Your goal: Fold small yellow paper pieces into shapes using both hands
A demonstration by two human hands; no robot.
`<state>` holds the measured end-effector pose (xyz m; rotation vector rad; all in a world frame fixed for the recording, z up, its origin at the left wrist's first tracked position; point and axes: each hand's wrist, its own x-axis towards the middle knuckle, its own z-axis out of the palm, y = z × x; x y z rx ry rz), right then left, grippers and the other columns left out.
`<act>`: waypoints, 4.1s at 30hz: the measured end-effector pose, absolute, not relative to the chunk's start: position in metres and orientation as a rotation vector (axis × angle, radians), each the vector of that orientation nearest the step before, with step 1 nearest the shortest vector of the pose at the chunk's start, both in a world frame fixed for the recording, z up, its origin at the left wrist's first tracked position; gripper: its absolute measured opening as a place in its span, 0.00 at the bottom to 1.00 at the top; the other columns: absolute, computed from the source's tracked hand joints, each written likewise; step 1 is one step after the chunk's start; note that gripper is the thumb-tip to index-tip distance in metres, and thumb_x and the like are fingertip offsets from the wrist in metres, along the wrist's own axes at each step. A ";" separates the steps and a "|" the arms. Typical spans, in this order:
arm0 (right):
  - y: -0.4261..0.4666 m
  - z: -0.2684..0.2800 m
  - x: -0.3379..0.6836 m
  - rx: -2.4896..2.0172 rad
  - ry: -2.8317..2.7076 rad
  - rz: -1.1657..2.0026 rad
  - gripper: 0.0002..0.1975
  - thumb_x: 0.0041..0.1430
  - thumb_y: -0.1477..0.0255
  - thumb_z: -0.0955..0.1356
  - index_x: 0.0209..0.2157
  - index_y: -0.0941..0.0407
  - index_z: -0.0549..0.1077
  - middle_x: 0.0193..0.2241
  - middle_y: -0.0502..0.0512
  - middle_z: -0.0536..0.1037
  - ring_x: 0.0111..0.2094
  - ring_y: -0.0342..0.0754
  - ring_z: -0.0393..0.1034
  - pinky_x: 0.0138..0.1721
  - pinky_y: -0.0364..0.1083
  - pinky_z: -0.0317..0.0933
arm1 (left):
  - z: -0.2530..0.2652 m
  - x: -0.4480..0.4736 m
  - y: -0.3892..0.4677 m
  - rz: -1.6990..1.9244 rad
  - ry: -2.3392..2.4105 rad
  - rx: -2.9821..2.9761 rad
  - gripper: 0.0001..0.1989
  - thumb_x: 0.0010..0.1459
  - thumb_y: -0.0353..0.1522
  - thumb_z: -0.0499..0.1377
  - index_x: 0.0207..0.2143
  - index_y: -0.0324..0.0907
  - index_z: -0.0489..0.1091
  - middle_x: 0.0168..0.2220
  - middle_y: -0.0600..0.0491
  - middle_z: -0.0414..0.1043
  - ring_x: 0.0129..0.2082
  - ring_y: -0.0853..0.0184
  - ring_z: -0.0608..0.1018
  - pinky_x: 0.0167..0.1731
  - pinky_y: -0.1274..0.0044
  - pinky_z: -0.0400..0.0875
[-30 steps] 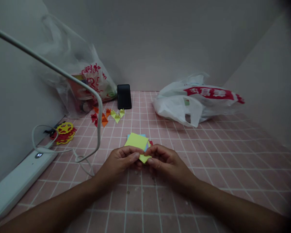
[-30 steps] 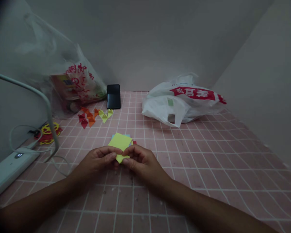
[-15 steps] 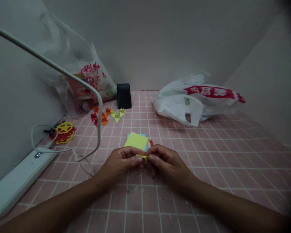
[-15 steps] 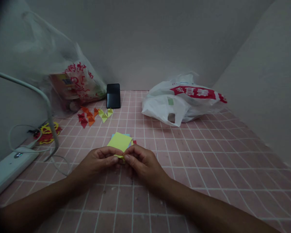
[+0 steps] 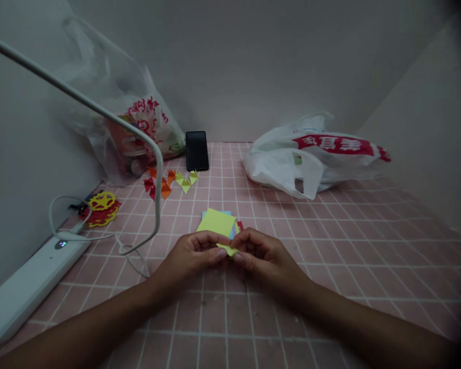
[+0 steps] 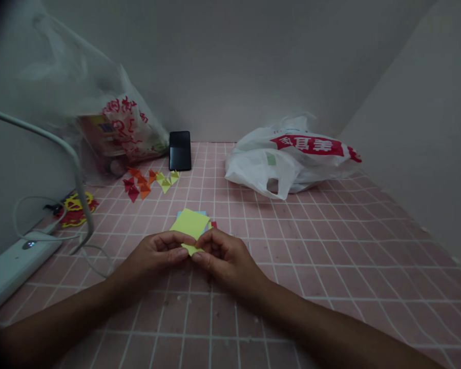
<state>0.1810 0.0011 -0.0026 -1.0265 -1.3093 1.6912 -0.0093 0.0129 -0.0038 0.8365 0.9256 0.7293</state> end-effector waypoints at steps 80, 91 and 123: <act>0.003 0.002 0.183 -1.014 -1.473 1.414 0.07 0.60 0.70 0.67 0.29 0.57 0.73 0.29 0.51 0.72 0.32 0.44 0.65 0.35 0.44 0.58 | 0.011 -0.001 0.003 0.744 1.081 0.952 0.11 0.49 0.38 0.66 0.28 0.38 0.74 0.25 0.56 0.73 0.25 0.72 0.72 0.29 0.80 0.67; 0.004 0.000 0.183 -1.050 -1.419 1.553 0.09 0.56 0.66 0.69 0.28 0.57 0.72 0.26 0.50 0.71 0.29 0.43 0.63 0.31 0.43 0.57 | 0.016 0.001 0.003 0.741 1.137 0.963 0.09 0.47 0.37 0.67 0.29 0.40 0.76 0.27 0.55 0.75 0.27 0.70 0.74 0.32 0.77 0.69; 0.002 -0.001 0.181 -1.110 -1.767 1.164 0.08 0.61 0.72 0.66 0.27 0.57 0.68 0.24 0.48 0.69 0.26 0.42 0.61 0.28 0.42 0.56 | 0.011 -0.002 0.001 0.720 1.099 1.049 0.11 0.53 0.39 0.62 0.29 0.40 0.77 0.28 0.53 0.75 0.30 0.67 0.74 0.34 0.76 0.69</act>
